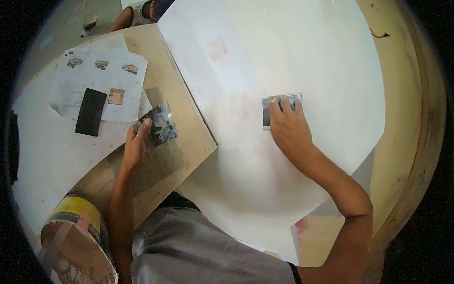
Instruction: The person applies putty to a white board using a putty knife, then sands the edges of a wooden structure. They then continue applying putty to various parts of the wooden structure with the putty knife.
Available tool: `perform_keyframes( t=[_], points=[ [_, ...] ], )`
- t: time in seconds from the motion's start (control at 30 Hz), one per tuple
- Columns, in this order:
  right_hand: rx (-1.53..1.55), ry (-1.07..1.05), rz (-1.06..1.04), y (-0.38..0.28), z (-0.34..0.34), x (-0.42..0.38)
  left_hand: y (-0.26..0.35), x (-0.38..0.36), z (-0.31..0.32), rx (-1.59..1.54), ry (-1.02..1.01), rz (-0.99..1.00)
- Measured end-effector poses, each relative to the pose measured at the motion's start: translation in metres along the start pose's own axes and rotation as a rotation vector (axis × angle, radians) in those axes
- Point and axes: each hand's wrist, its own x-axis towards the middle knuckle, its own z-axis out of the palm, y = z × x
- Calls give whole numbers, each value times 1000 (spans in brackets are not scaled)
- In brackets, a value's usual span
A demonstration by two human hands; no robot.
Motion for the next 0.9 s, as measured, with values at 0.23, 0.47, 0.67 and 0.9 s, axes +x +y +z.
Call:
perform_keyframes(
  t=[0.23,0.47,0.67,0.9],
  points=[
    [582,-87,133,-10,-47,-46,-1,0,4,-313,20,-35],
    [1386,791,14,-96,-75,-53,24,-65,87,-841,-373,-319],
    [1211,688,-1,-120,-11,-18,72,-120,74,-550,-245,-153],
    [391,758,91,60,-23,187,27,-117,53,-539,-98,-182]
  ],
)
